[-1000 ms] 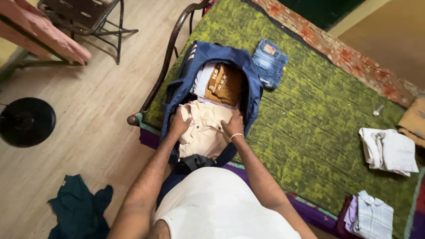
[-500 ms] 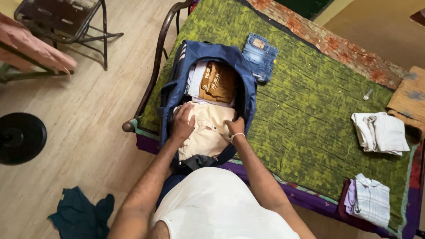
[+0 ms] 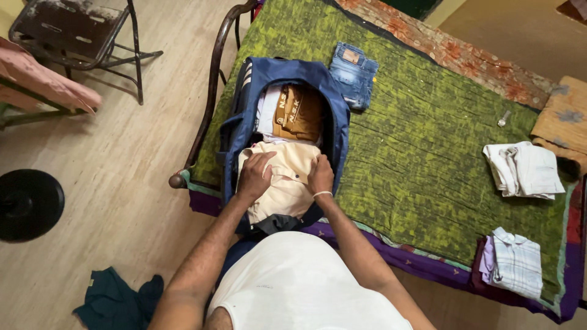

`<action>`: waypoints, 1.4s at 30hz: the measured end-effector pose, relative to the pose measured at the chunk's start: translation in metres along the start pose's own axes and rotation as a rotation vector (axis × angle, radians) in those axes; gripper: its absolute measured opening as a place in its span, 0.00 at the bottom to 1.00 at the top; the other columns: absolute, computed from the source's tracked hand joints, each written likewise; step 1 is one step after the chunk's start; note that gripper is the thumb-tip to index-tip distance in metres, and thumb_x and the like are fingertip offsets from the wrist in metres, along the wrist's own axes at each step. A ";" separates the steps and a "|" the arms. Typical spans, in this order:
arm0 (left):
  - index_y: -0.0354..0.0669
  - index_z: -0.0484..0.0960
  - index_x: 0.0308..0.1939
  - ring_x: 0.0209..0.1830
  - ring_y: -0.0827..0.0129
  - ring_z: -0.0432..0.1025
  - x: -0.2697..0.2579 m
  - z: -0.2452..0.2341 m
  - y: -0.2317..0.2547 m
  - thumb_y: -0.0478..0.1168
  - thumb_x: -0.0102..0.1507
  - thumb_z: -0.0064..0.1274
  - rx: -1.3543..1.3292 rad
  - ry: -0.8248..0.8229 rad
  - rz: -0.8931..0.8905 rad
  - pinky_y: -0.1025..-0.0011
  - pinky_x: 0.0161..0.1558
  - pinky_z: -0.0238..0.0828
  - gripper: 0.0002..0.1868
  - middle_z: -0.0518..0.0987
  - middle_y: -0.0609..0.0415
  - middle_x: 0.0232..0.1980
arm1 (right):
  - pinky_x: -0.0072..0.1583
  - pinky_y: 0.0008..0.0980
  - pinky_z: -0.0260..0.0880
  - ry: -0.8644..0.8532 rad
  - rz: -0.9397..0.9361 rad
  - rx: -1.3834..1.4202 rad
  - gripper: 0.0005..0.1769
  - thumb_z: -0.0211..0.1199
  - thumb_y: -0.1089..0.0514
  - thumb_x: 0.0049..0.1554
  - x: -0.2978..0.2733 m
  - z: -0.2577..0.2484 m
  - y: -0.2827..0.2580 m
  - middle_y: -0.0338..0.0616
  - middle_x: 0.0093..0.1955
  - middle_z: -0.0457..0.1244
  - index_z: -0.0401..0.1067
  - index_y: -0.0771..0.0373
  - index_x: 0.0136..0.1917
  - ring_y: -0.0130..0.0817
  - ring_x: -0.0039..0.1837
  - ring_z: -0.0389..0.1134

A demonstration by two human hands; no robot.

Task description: The person removes several folded shirts and pants from a blue duffel bag and places them on a bed.

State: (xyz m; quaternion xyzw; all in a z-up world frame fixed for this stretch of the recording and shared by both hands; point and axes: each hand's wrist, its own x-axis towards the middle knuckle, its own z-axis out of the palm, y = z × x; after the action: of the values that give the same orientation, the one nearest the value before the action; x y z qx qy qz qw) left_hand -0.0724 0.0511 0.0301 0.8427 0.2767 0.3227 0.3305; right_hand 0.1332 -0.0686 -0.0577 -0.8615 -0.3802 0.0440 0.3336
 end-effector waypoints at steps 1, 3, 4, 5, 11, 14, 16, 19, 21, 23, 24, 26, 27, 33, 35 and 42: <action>0.40 0.75 0.63 0.61 0.51 0.71 0.001 -0.002 0.003 0.29 0.60 0.54 0.008 0.004 0.014 0.57 0.64 0.66 0.25 0.79 0.45 0.57 | 0.50 0.59 0.64 0.031 -0.015 0.012 0.08 0.56 0.56 0.66 -0.001 -0.010 -0.015 0.59 0.47 0.64 0.64 0.64 0.50 0.65 0.50 0.65; 0.40 0.71 0.70 0.65 0.49 0.68 0.003 -0.004 0.012 0.28 0.60 0.54 0.022 0.012 0.043 0.55 0.67 0.64 0.32 0.74 0.43 0.63 | 0.49 0.57 0.65 0.055 -0.134 0.024 0.06 0.56 0.58 0.65 -0.011 -0.030 -0.049 0.58 0.47 0.63 0.66 0.63 0.51 0.64 0.50 0.65; 0.42 0.69 0.71 0.68 0.47 0.65 0.006 -0.006 0.017 0.28 0.59 0.53 0.063 -0.002 0.084 0.53 0.68 0.62 0.34 0.70 0.42 0.67 | 0.49 0.56 0.65 0.067 -0.193 0.029 0.05 0.56 0.59 0.64 -0.015 -0.039 -0.066 0.57 0.48 0.63 0.66 0.62 0.52 0.63 0.50 0.66; 0.44 0.68 0.72 0.71 0.46 0.62 0.007 -0.008 0.022 0.27 0.58 0.53 0.100 -0.022 0.124 0.52 0.68 0.61 0.36 0.66 0.40 0.71 | 0.49 0.54 0.66 0.027 -0.315 0.040 0.07 0.58 0.59 0.61 -0.020 -0.046 -0.081 0.56 0.47 0.63 0.66 0.62 0.51 0.61 0.50 0.66; 0.59 0.78 0.62 0.77 0.48 0.55 0.018 -0.013 0.027 0.30 0.57 0.55 0.295 -0.173 0.289 0.44 0.70 0.53 0.30 0.59 0.45 0.77 | 0.54 0.44 0.72 -0.183 -0.569 0.123 0.17 0.66 0.62 0.58 -0.039 -0.064 -0.118 0.52 0.55 0.64 0.70 0.60 0.60 0.53 0.56 0.68; 0.54 0.82 0.54 0.75 0.48 0.56 0.022 -0.010 0.010 0.31 0.56 0.56 0.415 -0.263 0.263 0.45 0.66 0.55 0.23 0.64 0.45 0.75 | 0.62 0.43 0.71 -0.137 -0.544 0.203 0.26 0.73 0.61 0.53 -0.046 -0.067 -0.103 0.56 0.61 0.63 0.68 0.60 0.63 0.53 0.63 0.66; 0.52 0.83 0.51 0.74 0.50 0.59 0.018 -0.004 0.002 0.31 0.55 0.57 0.425 -0.291 0.213 0.47 0.64 0.59 0.20 0.67 0.47 0.73 | 0.66 0.44 0.68 -0.066 -0.433 0.192 0.37 0.76 0.60 0.48 -0.051 -0.061 -0.091 0.63 0.65 0.60 0.63 0.66 0.67 0.57 0.67 0.63; 0.50 0.84 0.50 0.71 0.53 0.63 0.019 -0.005 0.002 0.33 0.53 0.60 0.310 -0.281 0.096 0.50 0.60 0.65 0.20 0.71 0.49 0.70 | 0.68 0.48 0.61 0.007 -0.318 0.042 0.53 0.82 0.53 0.35 -0.044 -0.058 -0.073 0.69 0.65 0.59 0.58 0.69 0.68 0.63 0.68 0.59; 0.48 0.84 0.47 0.68 0.52 0.65 0.020 -0.009 0.008 0.35 0.47 0.63 0.264 -0.292 0.021 0.50 0.57 0.67 0.23 0.73 0.50 0.68 | 0.67 0.46 0.63 -0.205 -0.221 0.074 0.61 0.84 0.49 0.35 -0.036 -0.060 -0.065 0.68 0.65 0.59 0.54 0.70 0.72 0.62 0.67 0.61; 0.47 0.84 0.48 0.67 0.50 0.66 0.022 -0.012 0.010 0.37 0.48 0.66 0.162 -0.238 -0.022 0.53 0.58 0.69 0.23 0.74 0.50 0.66 | 0.65 0.45 0.65 -0.450 -0.083 0.076 0.64 0.84 0.46 0.35 -0.028 -0.061 -0.066 0.65 0.65 0.62 0.52 0.66 0.75 0.59 0.66 0.63; 0.47 0.83 0.48 0.67 0.50 0.67 0.023 -0.011 0.010 0.38 0.48 0.67 0.110 -0.213 -0.042 0.55 0.59 0.69 0.23 0.75 0.50 0.65 | 0.65 0.44 0.67 -0.592 0.004 0.064 0.63 0.83 0.45 0.36 -0.027 -0.061 -0.068 0.61 0.64 0.64 0.53 0.62 0.76 0.57 0.66 0.65; 0.49 0.85 0.50 0.67 0.50 0.69 0.023 -0.007 0.005 0.34 0.52 0.62 0.063 -0.183 -0.099 0.58 0.60 0.70 0.21 0.76 0.51 0.67 | 0.65 0.42 0.69 -0.693 0.069 0.103 0.59 0.81 0.44 0.40 -0.024 -0.061 -0.066 0.56 0.63 0.67 0.55 0.57 0.77 0.54 0.66 0.68; 0.50 0.85 0.50 0.67 0.51 0.70 0.022 -0.005 0.000 0.32 0.53 0.60 0.044 -0.165 -0.132 0.60 0.61 0.70 0.21 0.76 0.51 0.67 | 0.65 0.42 0.69 -0.657 0.042 0.156 0.55 0.80 0.44 0.42 -0.024 -0.059 -0.063 0.54 0.63 0.68 0.58 0.56 0.77 0.52 0.66 0.68; 0.40 0.81 0.60 0.69 0.42 0.64 0.020 0.012 -0.024 0.28 0.48 0.59 -0.038 -0.077 -0.061 0.56 0.68 0.63 0.32 0.68 0.37 0.71 | 0.67 0.35 0.66 -0.512 -0.033 0.449 0.46 0.79 0.54 0.46 -0.021 -0.041 -0.051 0.47 0.66 0.67 0.63 0.60 0.73 0.37 0.67 0.68; 0.41 0.81 0.59 0.69 0.41 0.63 0.018 0.017 -0.025 0.28 0.48 0.60 -0.031 -0.112 -0.103 0.56 0.67 0.64 0.32 0.67 0.38 0.72 | 0.66 0.33 0.65 -0.538 -0.030 0.495 0.49 0.79 0.58 0.44 -0.020 -0.034 -0.053 0.46 0.66 0.64 0.59 0.60 0.74 0.34 0.66 0.65; 0.48 0.78 0.64 0.72 0.44 0.62 0.023 0.004 -0.012 0.33 0.52 0.64 -0.007 -0.118 -0.103 0.58 0.69 0.64 0.34 0.64 0.38 0.76 | 0.63 0.28 0.68 -0.661 0.154 0.902 0.23 0.58 0.69 0.58 -0.006 -0.007 -0.027 0.41 0.60 0.70 0.71 0.66 0.67 0.28 0.62 0.68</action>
State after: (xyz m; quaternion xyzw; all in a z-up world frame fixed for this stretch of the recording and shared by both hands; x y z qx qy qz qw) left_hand -0.0575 0.0730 0.0274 0.8436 0.2984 0.2562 0.3654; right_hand 0.1144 -0.0632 -0.0370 -0.5992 -0.3442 0.4937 0.5279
